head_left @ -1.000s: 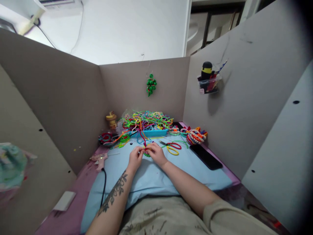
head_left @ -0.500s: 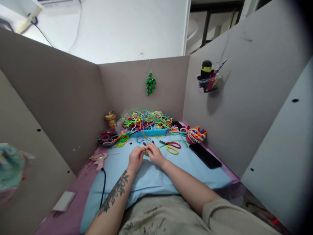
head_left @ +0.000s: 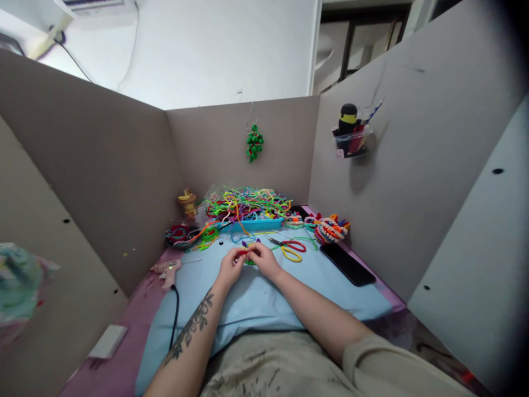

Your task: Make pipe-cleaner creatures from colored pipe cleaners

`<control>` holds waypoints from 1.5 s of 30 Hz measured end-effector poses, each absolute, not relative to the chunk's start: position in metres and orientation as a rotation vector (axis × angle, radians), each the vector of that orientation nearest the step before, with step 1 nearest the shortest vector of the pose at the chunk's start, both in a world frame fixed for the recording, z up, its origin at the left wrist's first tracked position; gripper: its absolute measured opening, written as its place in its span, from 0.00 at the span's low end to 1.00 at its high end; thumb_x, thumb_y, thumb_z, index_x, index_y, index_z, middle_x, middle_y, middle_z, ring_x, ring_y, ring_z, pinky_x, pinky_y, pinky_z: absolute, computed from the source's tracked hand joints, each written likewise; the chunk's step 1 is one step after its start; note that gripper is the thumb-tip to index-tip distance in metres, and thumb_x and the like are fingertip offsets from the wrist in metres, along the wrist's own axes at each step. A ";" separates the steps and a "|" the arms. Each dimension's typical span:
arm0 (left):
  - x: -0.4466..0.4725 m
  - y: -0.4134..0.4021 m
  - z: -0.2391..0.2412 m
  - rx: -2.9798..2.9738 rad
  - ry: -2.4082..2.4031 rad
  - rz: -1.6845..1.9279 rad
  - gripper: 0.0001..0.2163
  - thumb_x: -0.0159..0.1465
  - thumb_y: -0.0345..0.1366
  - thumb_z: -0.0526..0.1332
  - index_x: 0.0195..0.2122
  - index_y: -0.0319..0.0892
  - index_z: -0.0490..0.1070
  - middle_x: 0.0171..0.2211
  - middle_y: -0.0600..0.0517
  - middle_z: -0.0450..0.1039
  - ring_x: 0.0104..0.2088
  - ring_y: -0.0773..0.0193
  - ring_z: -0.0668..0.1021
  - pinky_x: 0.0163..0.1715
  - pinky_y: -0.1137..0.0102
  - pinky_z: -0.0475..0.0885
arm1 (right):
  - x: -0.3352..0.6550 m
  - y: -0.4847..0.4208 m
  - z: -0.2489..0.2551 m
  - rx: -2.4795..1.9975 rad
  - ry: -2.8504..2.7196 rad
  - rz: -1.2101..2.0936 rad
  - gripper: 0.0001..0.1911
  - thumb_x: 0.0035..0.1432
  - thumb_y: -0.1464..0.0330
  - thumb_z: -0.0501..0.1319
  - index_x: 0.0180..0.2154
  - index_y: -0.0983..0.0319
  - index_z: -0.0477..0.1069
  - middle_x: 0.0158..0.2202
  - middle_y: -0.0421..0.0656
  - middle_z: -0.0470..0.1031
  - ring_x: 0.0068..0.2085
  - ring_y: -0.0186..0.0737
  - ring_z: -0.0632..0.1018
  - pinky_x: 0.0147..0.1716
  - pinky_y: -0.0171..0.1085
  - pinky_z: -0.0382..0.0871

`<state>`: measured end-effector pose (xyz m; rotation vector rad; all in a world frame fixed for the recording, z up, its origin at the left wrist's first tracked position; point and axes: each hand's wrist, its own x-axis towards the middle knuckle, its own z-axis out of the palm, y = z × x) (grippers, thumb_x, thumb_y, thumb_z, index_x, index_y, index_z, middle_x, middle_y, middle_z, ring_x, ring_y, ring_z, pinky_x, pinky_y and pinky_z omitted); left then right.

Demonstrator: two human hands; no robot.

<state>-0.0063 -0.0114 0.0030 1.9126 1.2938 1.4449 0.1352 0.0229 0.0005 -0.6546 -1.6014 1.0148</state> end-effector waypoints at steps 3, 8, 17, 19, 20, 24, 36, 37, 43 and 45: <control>-0.006 -0.011 0.003 1.839 1.248 1.427 0.10 0.60 0.40 0.55 0.37 0.40 0.70 0.32 0.49 0.73 0.33 0.63 0.74 0.35 0.69 0.69 | 0.135 0.022 0.001 -0.659 -1.592 0.988 0.04 0.49 0.67 0.59 0.28 0.62 0.67 0.26 0.39 0.69 0.28 0.34 0.72 0.28 0.33 0.68; -0.006 -0.013 0.007 1.785 1.259 1.453 0.10 0.61 0.41 0.53 0.30 0.41 0.66 0.26 0.53 0.69 0.28 0.66 0.72 0.30 0.72 0.68 | 0.135 0.021 0.000 -0.656 -1.607 0.995 0.07 0.50 0.65 0.59 0.31 0.62 0.69 0.28 0.41 0.71 0.30 0.35 0.73 0.30 0.34 0.69; -0.007 -0.013 0.006 1.827 1.281 1.470 0.08 0.60 0.40 0.53 0.31 0.41 0.66 0.26 0.53 0.69 0.29 0.66 0.72 0.31 0.72 0.67 | 0.137 0.022 0.003 -0.634 -1.650 1.095 0.11 0.53 0.61 0.58 0.27 0.63 0.67 0.24 0.39 0.69 0.25 0.32 0.69 0.25 0.31 0.64; -0.006 -0.012 0.006 1.758 1.260 1.463 0.08 0.60 0.40 0.54 0.34 0.41 0.67 0.28 0.53 0.70 0.29 0.66 0.72 0.30 0.72 0.68 | 0.137 0.021 0.004 -0.634 -1.623 1.098 0.11 0.53 0.62 0.57 0.27 0.63 0.67 0.24 0.38 0.68 0.26 0.33 0.70 0.26 0.32 0.65; -0.006 -0.011 0.006 1.727 1.248 1.454 0.09 0.59 0.41 0.55 0.34 0.41 0.67 0.29 0.52 0.70 0.28 0.66 0.72 0.29 0.72 0.68 | 0.137 0.020 0.005 -0.643 -1.608 1.083 0.10 0.54 0.62 0.56 0.28 0.63 0.66 0.23 0.38 0.68 0.26 0.33 0.70 0.26 0.32 0.65; -0.004 -0.013 0.010 1.693 1.226 1.388 0.09 0.57 0.41 0.58 0.29 0.39 0.69 0.24 0.54 0.68 0.25 0.68 0.70 0.26 0.74 0.65 | 0.138 0.017 0.008 -0.724 -1.642 0.786 0.08 0.55 0.65 0.54 0.28 0.62 0.67 0.26 0.40 0.68 0.29 0.35 0.71 0.29 0.34 0.66; -0.003 -0.012 0.007 1.405 1.042 1.345 0.14 0.54 0.46 0.61 0.26 0.38 0.67 0.16 0.58 0.60 0.16 0.74 0.60 0.17 0.77 0.52 | 0.140 0.018 0.005 -0.759 -1.939 -0.066 0.08 0.59 0.71 0.51 0.34 0.62 0.68 0.32 0.47 0.70 0.35 0.41 0.70 0.35 0.37 0.65; -0.003 -0.012 0.007 1.389 1.038 1.347 0.15 0.54 0.46 0.61 0.26 0.38 0.67 0.16 0.58 0.60 0.16 0.75 0.59 0.17 0.76 0.51 | 0.140 0.018 0.005 -0.757 -1.956 -0.106 0.09 0.59 0.71 0.51 0.34 0.62 0.68 0.32 0.47 0.70 0.36 0.41 0.70 0.35 0.37 0.65; -0.001 -0.013 0.008 1.340 1.084 1.362 0.17 0.55 0.50 0.58 0.22 0.38 0.63 0.15 0.59 0.56 0.15 0.75 0.57 0.15 0.76 0.49 | 0.141 0.014 0.009 -0.709 -2.053 -0.193 0.11 0.61 0.70 0.49 0.34 0.62 0.70 0.32 0.47 0.71 0.36 0.41 0.70 0.35 0.37 0.64; -0.001 -0.013 0.009 1.348 1.121 1.370 0.17 0.55 0.48 0.58 0.21 0.39 0.62 0.15 0.60 0.55 0.15 0.75 0.57 0.15 0.76 0.49 | 0.141 0.013 0.009 -0.683 -2.063 -0.130 0.11 0.60 0.70 0.49 0.34 0.62 0.70 0.32 0.47 0.71 0.37 0.40 0.70 0.36 0.37 0.64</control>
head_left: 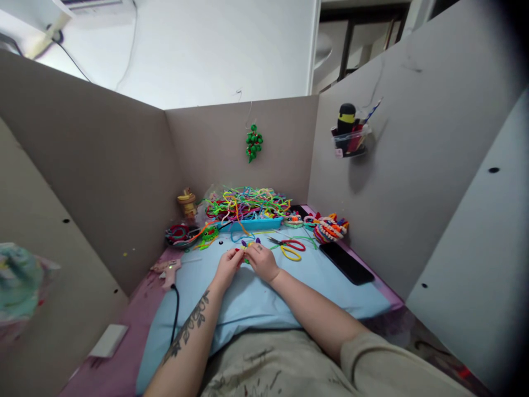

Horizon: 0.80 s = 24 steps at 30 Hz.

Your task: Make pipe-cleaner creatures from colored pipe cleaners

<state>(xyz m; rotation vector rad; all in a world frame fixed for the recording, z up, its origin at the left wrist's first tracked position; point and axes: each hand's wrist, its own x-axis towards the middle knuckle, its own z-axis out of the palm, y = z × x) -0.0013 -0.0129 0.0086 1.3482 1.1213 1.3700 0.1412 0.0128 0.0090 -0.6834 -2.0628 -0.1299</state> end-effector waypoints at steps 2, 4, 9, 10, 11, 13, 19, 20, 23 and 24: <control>-0.002 -0.013 0.009 1.376 1.168 1.388 0.16 0.55 0.47 0.58 0.21 0.39 0.62 0.15 0.60 0.55 0.16 0.74 0.58 0.16 0.76 0.51 | 0.141 0.013 0.008 -0.656 -2.040 -0.004 0.10 0.60 0.70 0.50 0.35 0.62 0.70 0.33 0.47 0.71 0.38 0.40 0.70 0.38 0.37 0.64; -0.003 -0.012 0.009 1.415 1.206 1.404 0.15 0.55 0.46 0.57 0.22 0.39 0.63 0.15 0.59 0.57 0.16 0.74 0.59 0.17 0.76 0.52 | 0.141 0.015 0.006 -0.652 -1.972 0.179 0.09 0.59 0.69 0.52 0.35 0.62 0.69 0.34 0.46 0.71 0.39 0.40 0.70 0.39 0.37 0.64; -0.004 -0.012 0.012 1.607 1.252 1.415 0.12 0.57 0.44 0.55 0.27 0.39 0.67 0.19 0.57 0.63 0.20 0.71 0.65 0.21 0.76 0.59 | 0.139 0.023 0.001 -0.721 -1.775 0.826 0.12 0.58 0.62 0.52 0.28 0.62 0.66 0.25 0.40 0.68 0.27 0.33 0.69 0.28 0.32 0.62; -0.004 -0.012 0.012 1.673 1.255 1.412 0.12 0.58 0.43 0.55 0.27 0.39 0.68 0.21 0.56 0.65 0.22 0.70 0.66 0.23 0.75 0.61 | 0.138 0.025 0.000 -0.721 -1.739 0.958 0.14 0.58 0.60 0.52 0.26 0.62 0.65 0.22 0.38 0.66 0.24 0.31 0.67 0.25 0.31 0.61; -0.004 -0.012 0.012 1.745 1.254 1.407 0.11 0.59 0.42 0.55 0.28 0.39 0.68 0.23 0.55 0.66 0.24 0.69 0.68 0.26 0.75 0.63 | 0.138 0.026 0.000 -0.720 -1.702 1.080 0.16 0.57 0.58 0.52 0.25 0.62 0.63 0.20 0.37 0.65 0.22 0.30 0.65 0.22 0.30 0.59; -0.004 -0.012 0.011 1.892 1.255 1.403 0.10 0.60 0.40 0.54 0.29 0.40 0.69 0.26 0.53 0.68 0.28 0.67 0.70 0.30 0.73 0.65 | 0.137 0.027 0.000 -0.722 -1.619 1.292 0.18 0.55 0.55 0.54 0.24 0.62 0.62 0.18 0.35 0.62 0.18 0.27 0.62 0.17 0.29 0.54; -0.005 -0.015 0.008 2.259 1.295 1.423 0.08 0.62 0.36 0.53 0.32 0.41 0.70 0.29 0.51 0.68 0.33 0.65 0.71 0.36 0.70 0.66 | 0.141 0.028 0.004 -0.799 -1.465 1.720 0.20 0.50 0.52 0.57 0.24 0.63 0.64 0.13 0.34 0.63 0.11 0.24 0.58 0.09 0.27 0.44; -0.005 -0.016 0.008 2.292 1.298 1.427 0.09 0.63 0.36 0.52 0.32 0.42 0.70 0.30 0.50 0.68 0.33 0.64 0.71 0.36 0.69 0.66 | 0.142 0.029 0.004 -0.811 -1.465 1.770 0.20 0.50 0.52 0.57 0.24 0.64 0.64 0.12 0.34 0.63 0.10 0.25 0.58 0.09 0.27 0.44; -0.005 -0.018 0.008 2.342 1.306 1.437 0.09 0.63 0.35 0.52 0.34 0.43 0.71 0.31 0.50 0.68 0.35 0.64 0.71 0.37 0.69 0.67 | 0.145 0.032 0.003 -0.811 -1.447 1.892 0.21 0.51 0.53 0.57 0.23 0.65 0.65 0.10 0.34 0.62 0.09 0.25 0.58 0.08 0.26 0.44; -0.005 -0.018 0.008 2.346 1.305 1.442 0.09 0.63 0.35 0.52 0.34 0.43 0.71 0.32 0.50 0.68 0.35 0.64 0.71 0.37 0.69 0.67 | 0.146 0.032 0.002 -0.800 -1.431 1.922 0.20 0.50 0.53 0.58 0.23 0.65 0.65 0.09 0.34 0.62 0.09 0.25 0.58 0.08 0.26 0.45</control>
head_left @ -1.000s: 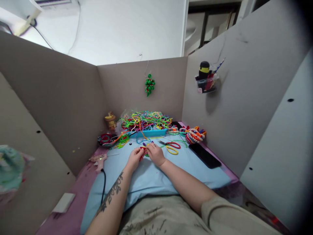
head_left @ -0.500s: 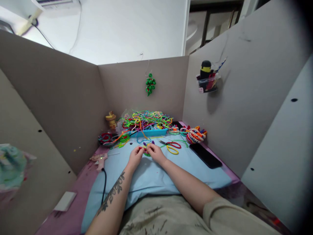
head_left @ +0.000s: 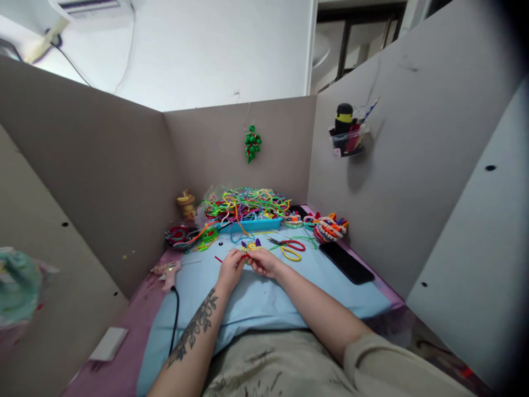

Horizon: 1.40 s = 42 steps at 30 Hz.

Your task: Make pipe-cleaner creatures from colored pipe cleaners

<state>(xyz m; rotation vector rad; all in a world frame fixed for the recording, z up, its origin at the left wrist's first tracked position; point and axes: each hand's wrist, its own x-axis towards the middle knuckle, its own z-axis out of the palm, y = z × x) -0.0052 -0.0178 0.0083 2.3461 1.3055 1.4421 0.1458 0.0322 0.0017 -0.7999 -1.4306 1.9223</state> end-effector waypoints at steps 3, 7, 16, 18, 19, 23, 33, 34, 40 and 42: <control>-0.006 -0.017 0.007 2.330 1.304 1.455 0.07 0.62 0.34 0.53 0.34 0.43 0.71 0.32 0.50 0.70 0.35 0.64 0.72 0.38 0.69 0.67 | 0.145 0.034 -0.001 -0.763 -1.346 1.989 0.18 0.50 0.56 0.59 0.23 0.65 0.64 0.10 0.34 0.62 0.09 0.24 0.59 0.08 0.25 0.45; -0.006 -0.015 0.004 2.236 1.377 1.474 0.08 0.61 0.34 0.55 0.38 0.43 0.71 0.33 0.49 0.72 0.33 0.64 0.72 0.35 0.69 0.67 | 0.143 0.035 -0.002 -0.717 -1.199 2.054 0.16 0.51 0.60 0.60 0.22 0.64 0.63 0.10 0.33 0.61 0.10 0.24 0.58 0.08 0.25 0.45; -0.004 -0.017 0.007 2.121 1.372 1.499 0.08 0.60 0.36 0.56 0.34 0.42 0.73 0.31 0.49 0.73 0.31 0.64 0.73 0.33 0.70 0.67 | 0.143 0.035 0.001 -0.638 -1.066 2.113 0.13 0.51 0.63 0.59 0.21 0.65 0.63 0.10 0.34 0.61 0.10 0.23 0.57 0.09 0.25 0.44; -0.004 -0.018 0.008 2.099 1.371 1.512 0.08 0.59 0.36 0.56 0.33 0.42 0.73 0.30 0.49 0.73 0.29 0.65 0.72 0.31 0.71 0.66 | 0.143 0.034 0.001 -0.640 -1.064 2.092 0.13 0.51 0.64 0.59 0.21 0.65 0.63 0.10 0.34 0.61 0.10 0.23 0.58 0.09 0.25 0.45; -0.003 -0.019 0.009 2.087 1.367 1.518 0.08 0.59 0.37 0.56 0.33 0.42 0.73 0.30 0.49 0.73 0.29 0.65 0.72 0.31 0.71 0.66 | 0.143 0.034 0.001 -0.633 -1.068 2.084 0.13 0.50 0.63 0.60 0.21 0.65 0.63 0.11 0.34 0.62 0.10 0.23 0.58 0.09 0.25 0.45; -0.001 -0.022 0.011 2.059 1.320 1.516 0.08 0.59 0.38 0.57 0.33 0.42 0.74 0.29 0.50 0.74 0.28 0.66 0.72 0.29 0.72 0.66 | 0.143 0.033 0.001 -0.568 -1.091 2.068 0.11 0.49 0.64 0.62 0.23 0.65 0.64 0.12 0.33 0.63 0.11 0.23 0.59 0.10 0.25 0.45; -0.001 -0.019 0.012 1.845 1.303 1.576 0.10 0.58 0.40 0.58 0.36 0.41 0.72 0.33 0.49 0.73 0.32 0.64 0.74 0.31 0.72 0.69 | 0.140 0.031 0.000 -0.591 -1.203 1.997 0.15 0.47 0.60 0.64 0.25 0.65 0.65 0.13 0.33 0.62 0.12 0.22 0.58 0.10 0.25 0.44; -0.001 -0.018 0.011 1.821 1.291 1.561 0.10 0.58 0.40 0.58 0.37 0.41 0.71 0.34 0.48 0.73 0.32 0.64 0.74 0.31 0.72 0.69 | 0.140 0.031 0.000 -0.599 -1.206 1.993 0.15 0.47 0.60 0.64 0.25 0.65 0.65 0.13 0.33 0.62 0.12 0.22 0.58 0.10 0.25 0.44; -0.003 -0.020 0.013 1.916 1.457 1.764 0.09 0.55 0.38 0.60 0.36 0.42 0.69 0.35 0.49 0.71 0.37 0.63 0.72 0.39 0.68 0.67 | 0.140 0.033 0.000 -0.645 -1.116 1.962 0.15 0.46 0.59 0.64 0.24 0.66 0.67 0.13 0.34 0.63 0.12 0.22 0.58 0.10 0.25 0.42; -0.003 -0.021 0.013 2.005 1.499 1.740 0.06 0.56 0.38 0.60 0.31 0.42 0.70 0.30 0.50 0.70 0.33 0.64 0.71 0.37 0.69 0.67 | 0.140 0.035 0.001 -0.636 -1.057 1.952 0.15 0.46 0.60 0.64 0.25 0.65 0.67 0.14 0.34 0.63 0.12 0.22 0.58 0.10 0.25 0.42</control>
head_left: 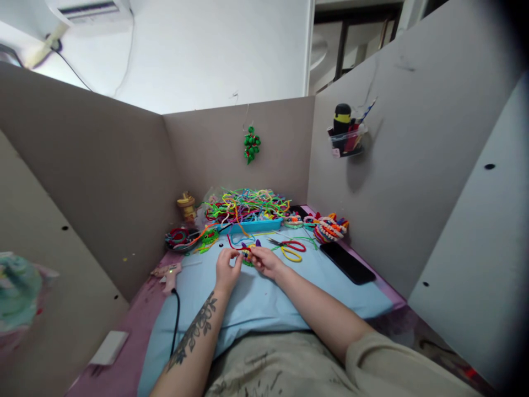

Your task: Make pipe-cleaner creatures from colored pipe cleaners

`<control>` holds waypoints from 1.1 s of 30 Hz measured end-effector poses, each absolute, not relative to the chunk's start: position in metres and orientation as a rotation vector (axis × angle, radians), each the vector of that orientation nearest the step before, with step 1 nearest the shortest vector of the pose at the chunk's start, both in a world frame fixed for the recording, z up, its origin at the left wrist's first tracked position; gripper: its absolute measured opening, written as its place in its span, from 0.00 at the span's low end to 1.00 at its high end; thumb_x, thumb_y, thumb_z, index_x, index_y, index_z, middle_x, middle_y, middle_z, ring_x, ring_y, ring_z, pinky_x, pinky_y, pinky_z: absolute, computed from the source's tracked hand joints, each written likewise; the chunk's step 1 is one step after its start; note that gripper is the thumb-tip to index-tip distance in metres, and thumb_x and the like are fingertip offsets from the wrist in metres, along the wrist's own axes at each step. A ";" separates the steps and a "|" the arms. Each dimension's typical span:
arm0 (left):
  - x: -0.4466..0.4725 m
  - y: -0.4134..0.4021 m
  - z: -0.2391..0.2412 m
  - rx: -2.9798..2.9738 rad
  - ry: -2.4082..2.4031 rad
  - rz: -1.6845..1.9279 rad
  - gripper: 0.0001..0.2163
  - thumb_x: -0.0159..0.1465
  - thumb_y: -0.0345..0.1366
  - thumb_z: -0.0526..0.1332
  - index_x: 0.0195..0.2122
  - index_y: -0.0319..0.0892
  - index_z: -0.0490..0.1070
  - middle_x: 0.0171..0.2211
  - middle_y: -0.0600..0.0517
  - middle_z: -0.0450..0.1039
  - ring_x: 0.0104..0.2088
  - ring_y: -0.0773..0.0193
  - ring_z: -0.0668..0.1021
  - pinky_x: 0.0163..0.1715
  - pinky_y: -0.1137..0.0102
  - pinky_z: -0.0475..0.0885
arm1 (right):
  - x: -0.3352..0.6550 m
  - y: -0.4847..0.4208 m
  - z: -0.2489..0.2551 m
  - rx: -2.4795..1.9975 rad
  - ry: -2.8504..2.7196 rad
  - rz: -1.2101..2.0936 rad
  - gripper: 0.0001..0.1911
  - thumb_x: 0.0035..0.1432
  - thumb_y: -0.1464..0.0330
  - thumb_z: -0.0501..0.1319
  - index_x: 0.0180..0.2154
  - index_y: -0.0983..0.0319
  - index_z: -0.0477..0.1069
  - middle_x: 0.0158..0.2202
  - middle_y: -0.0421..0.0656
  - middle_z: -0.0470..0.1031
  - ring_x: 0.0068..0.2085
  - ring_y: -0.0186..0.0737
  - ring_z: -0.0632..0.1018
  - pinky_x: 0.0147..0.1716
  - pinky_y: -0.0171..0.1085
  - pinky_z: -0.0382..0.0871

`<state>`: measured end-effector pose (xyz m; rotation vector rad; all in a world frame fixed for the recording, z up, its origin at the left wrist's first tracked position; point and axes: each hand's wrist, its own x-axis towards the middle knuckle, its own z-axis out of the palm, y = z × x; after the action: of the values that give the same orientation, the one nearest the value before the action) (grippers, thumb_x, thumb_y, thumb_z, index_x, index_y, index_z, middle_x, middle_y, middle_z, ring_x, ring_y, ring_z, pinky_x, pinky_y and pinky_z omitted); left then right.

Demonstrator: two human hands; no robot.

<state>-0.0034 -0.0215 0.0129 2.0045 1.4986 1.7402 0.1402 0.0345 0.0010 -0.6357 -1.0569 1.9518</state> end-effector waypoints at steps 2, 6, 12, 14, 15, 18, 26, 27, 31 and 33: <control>-0.003 -0.022 0.013 2.061 1.466 1.626 0.06 0.56 0.38 0.59 0.29 0.42 0.72 0.27 0.51 0.70 0.29 0.65 0.71 0.33 0.70 0.66 | 0.141 0.035 0.002 -0.619 -1.027 1.937 0.14 0.45 0.60 0.65 0.26 0.65 0.66 0.14 0.34 0.64 0.12 0.22 0.59 0.10 0.25 0.42; 0.001 -0.019 0.012 1.952 1.436 1.493 0.08 0.56 0.39 0.59 0.28 0.42 0.74 0.27 0.50 0.74 0.28 0.65 0.72 0.29 0.71 0.66 | 0.140 0.033 0.004 -0.600 -1.063 1.854 0.16 0.44 0.58 0.65 0.26 0.64 0.66 0.14 0.33 0.63 0.13 0.22 0.58 0.11 0.25 0.41; -0.001 -0.013 0.010 1.663 1.374 1.474 0.10 0.53 0.40 0.62 0.30 0.40 0.76 0.28 0.49 0.77 0.30 0.62 0.75 0.32 0.69 0.69 | 0.138 0.031 0.004 -0.587 -1.242 1.661 0.19 0.45 0.54 0.63 0.23 0.65 0.67 0.16 0.37 0.65 0.14 0.23 0.56 0.12 0.28 0.39; -0.002 -0.012 0.009 1.607 1.346 1.466 0.10 0.52 0.40 0.63 0.30 0.39 0.76 0.28 0.49 0.77 0.29 0.62 0.76 0.33 0.69 0.69 | 0.138 0.031 0.004 -0.597 -1.270 1.617 0.19 0.46 0.54 0.63 0.23 0.65 0.68 0.17 0.37 0.66 0.14 0.24 0.57 0.12 0.28 0.40; -0.002 -0.011 0.008 1.585 1.327 1.462 0.10 0.52 0.40 0.63 0.30 0.39 0.76 0.28 0.49 0.77 0.29 0.62 0.76 0.33 0.69 0.70 | 0.138 0.031 0.004 -0.605 -1.280 1.597 0.19 0.46 0.54 0.63 0.24 0.65 0.68 0.16 0.37 0.65 0.15 0.24 0.57 0.13 0.28 0.41; -0.001 -0.010 0.008 1.526 1.275 1.450 0.10 0.51 0.40 0.63 0.30 0.39 0.76 0.28 0.49 0.77 0.29 0.62 0.76 0.33 0.69 0.70 | 0.138 0.030 0.004 -0.614 -1.319 1.530 0.18 0.47 0.54 0.62 0.24 0.65 0.69 0.16 0.37 0.64 0.16 0.25 0.57 0.14 0.29 0.44; 0.000 -0.012 0.011 1.409 1.248 1.413 0.11 0.50 0.41 0.64 0.29 0.38 0.76 0.26 0.51 0.76 0.27 0.64 0.74 0.29 0.71 0.67 | 0.140 0.025 0.010 -0.594 -1.485 1.328 0.18 0.51 0.56 0.59 0.22 0.65 0.69 0.17 0.37 0.63 0.18 0.27 0.59 0.18 0.29 0.51; 0.000 -0.012 0.011 1.397 1.260 1.409 0.11 0.50 0.42 0.64 0.29 0.38 0.76 0.24 0.51 0.75 0.25 0.66 0.73 0.27 0.72 0.66 | 0.140 0.025 0.010 -0.594 -1.505 1.299 0.18 0.52 0.57 0.59 0.22 0.65 0.70 0.17 0.37 0.64 0.19 0.27 0.61 0.19 0.29 0.53; -0.002 -0.010 0.008 1.326 1.283 1.378 0.10 0.50 0.41 0.62 0.26 0.38 0.75 0.17 0.56 0.67 0.18 0.72 0.65 0.18 0.76 0.56 | 0.142 0.025 0.008 -0.595 -1.578 1.190 0.16 0.52 0.58 0.58 0.23 0.64 0.71 0.21 0.40 0.69 0.25 0.31 0.68 0.25 0.31 0.60; -0.003 -0.008 0.007 1.283 1.263 1.364 0.09 0.50 0.39 0.62 0.25 0.37 0.74 0.16 0.57 0.65 0.17 0.73 0.62 0.17 0.77 0.52 | 0.142 0.025 0.007 -0.599 -1.605 1.155 0.16 0.52 0.58 0.58 0.23 0.64 0.72 0.22 0.40 0.70 0.26 0.32 0.69 0.27 0.31 0.62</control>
<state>-0.0028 -0.0084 0.0071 1.2829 1.2633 1.3639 0.1416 0.0254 0.0071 -0.5992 -1.6048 1.1545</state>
